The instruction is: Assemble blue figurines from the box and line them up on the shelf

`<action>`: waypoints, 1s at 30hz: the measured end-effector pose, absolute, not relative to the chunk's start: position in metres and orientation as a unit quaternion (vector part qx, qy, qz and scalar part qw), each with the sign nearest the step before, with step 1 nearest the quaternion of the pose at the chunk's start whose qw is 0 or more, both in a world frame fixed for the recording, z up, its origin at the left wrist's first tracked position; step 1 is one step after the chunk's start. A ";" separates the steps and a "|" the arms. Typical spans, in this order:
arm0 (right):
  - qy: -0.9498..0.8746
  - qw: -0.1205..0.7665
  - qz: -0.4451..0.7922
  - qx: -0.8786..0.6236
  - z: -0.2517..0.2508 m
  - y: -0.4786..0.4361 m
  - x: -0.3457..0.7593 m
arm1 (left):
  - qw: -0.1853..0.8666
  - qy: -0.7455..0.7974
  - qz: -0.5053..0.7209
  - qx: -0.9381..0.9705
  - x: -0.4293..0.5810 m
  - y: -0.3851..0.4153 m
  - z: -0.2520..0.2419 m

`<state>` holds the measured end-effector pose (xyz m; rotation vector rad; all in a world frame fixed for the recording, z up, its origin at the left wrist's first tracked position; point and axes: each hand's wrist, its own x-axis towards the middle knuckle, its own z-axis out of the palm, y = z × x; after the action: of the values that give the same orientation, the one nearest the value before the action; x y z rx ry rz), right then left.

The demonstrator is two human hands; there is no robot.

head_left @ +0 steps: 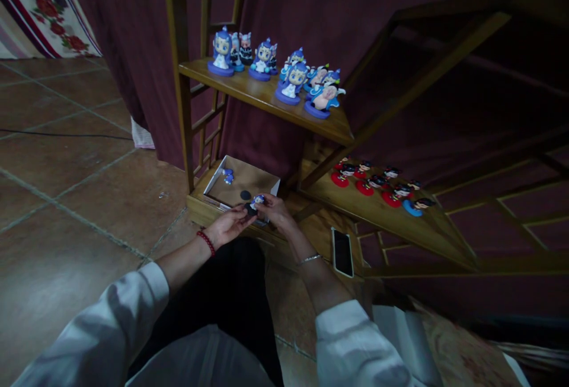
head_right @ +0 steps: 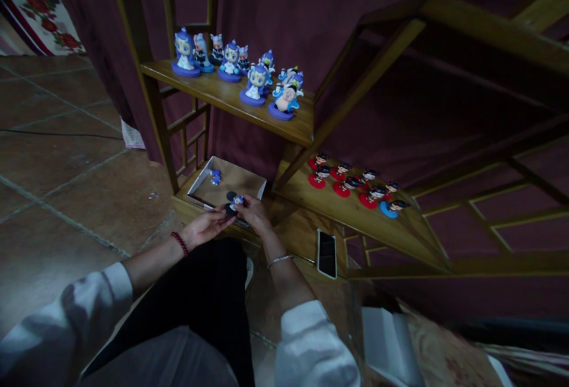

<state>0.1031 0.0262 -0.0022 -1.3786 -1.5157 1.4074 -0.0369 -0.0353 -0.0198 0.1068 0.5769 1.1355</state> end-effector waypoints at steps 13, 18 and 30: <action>-0.533 0.327 0.575 -0.528 -0.003 0.021 0.115 | 0.809 0.260 0.528 0.003 -0.022 -0.036 -0.033; -0.529 0.325 0.582 -0.525 0.005 0.019 0.113 | 0.809 0.244 0.535 0.001 -0.023 -0.039 -0.031; -0.560 0.319 0.575 -0.504 0.023 0.018 0.108 | 0.804 0.214 0.555 0.022 -0.031 -0.046 -0.014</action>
<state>0.1075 0.0176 0.0231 -1.3250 -1.4733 1.5130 -0.0306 -0.0457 -0.0135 0.0470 0.4581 1.1877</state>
